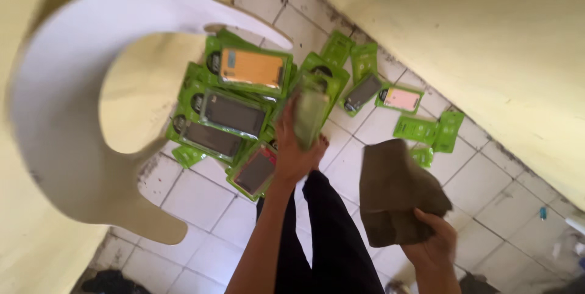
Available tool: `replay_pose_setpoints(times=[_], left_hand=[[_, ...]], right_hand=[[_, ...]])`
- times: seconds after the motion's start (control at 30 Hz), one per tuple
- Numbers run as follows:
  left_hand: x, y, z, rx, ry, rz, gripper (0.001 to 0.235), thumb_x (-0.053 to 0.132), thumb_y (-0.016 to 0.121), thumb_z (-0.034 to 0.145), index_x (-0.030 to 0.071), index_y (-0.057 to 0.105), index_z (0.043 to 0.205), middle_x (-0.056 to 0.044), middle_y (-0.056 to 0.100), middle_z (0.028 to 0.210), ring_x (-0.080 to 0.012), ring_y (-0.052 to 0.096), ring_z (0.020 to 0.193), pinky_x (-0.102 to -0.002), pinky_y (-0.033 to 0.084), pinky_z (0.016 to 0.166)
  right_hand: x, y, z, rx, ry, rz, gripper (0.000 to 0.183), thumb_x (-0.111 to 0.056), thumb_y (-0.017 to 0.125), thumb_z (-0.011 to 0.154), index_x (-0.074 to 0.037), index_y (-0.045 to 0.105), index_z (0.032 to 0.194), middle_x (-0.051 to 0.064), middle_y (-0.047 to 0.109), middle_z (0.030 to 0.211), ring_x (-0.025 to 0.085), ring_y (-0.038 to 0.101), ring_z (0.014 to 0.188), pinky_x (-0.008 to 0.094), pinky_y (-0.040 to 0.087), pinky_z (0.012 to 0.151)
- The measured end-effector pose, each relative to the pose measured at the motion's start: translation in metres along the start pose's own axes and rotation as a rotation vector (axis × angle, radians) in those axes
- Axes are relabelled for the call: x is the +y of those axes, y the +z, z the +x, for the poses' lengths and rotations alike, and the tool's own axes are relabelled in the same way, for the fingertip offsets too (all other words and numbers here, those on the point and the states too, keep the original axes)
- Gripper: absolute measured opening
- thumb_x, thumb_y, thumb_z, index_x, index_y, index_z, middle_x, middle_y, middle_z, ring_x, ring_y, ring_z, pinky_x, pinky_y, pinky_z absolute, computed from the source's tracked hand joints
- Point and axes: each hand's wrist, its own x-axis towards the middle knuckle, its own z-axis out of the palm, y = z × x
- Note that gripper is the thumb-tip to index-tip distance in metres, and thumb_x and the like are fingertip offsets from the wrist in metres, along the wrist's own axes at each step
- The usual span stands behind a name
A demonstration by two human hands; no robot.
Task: The person wipes the plastic packaging of phone cases with a cloth. They pick up cases from a white plastic chair, wipe them, and hang them on a wall-mounted wire grid display. The person repeats this process for multiple cases throughout the video.
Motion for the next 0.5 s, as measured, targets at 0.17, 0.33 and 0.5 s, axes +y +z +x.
replay_pose_setpoints(times=[0.17, 0.33, 0.5], left_hand=[[0.045, -0.064, -0.077, -0.481, -0.696, -1.409, 0.074, 0.024, 0.055, 0.095, 0.007, 0.030, 0.162, -0.022, 0.056, 0.145, -0.0316, 0.062, 0.121, -0.045, 0.052, 0.102], [0.155, -0.087, -0.126, -0.574, -0.558, -1.589, 0.072, 0.020, 0.052, 0.088, 0.008, 0.033, 0.156, -0.014, 0.052, 0.152, -0.0288, 0.056, 0.135, -0.041, 0.044, 0.114], [0.247, -0.139, -0.137, -0.356, -0.491, -1.735, 0.070, 0.039, 0.051, 0.100, 0.004, 0.036, 0.159, -0.017, 0.048, 0.156, -0.0302, 0.050, 0.140, -0.040, 0.036, 0.117]], right_hand=[[-0.027, 0.069, -0.098, -0.194, -0.265, -0.260, 0.055, 0.002, 0.053, 0.089, -0.013, 0.058, 0.142, 0.012, 0.059, 0.146, 0.034, 0.054, 0.135, 0.052, 0.042, 0.110], [0.006, 0.186, -0.186, -0.560, -1.464, -1.485, 0.081, -0.007, 0.065, 0.076, -0.013, 0.044, 0.153, 0.025, 0.016, 0.169, 0.047, 0.012, 0.156, 0.057, 0.013, 0.123], [0.032, 0.218, -0.242, -0.755, -1.313, -1.330, 0.071, -0.005, 0.058, 0.090, -0.009, 0.039, 0.158, 0.021, 0.018, 0.173, 0.047, 0.008, 0.160, 0.056, 0.013, 0.126]])
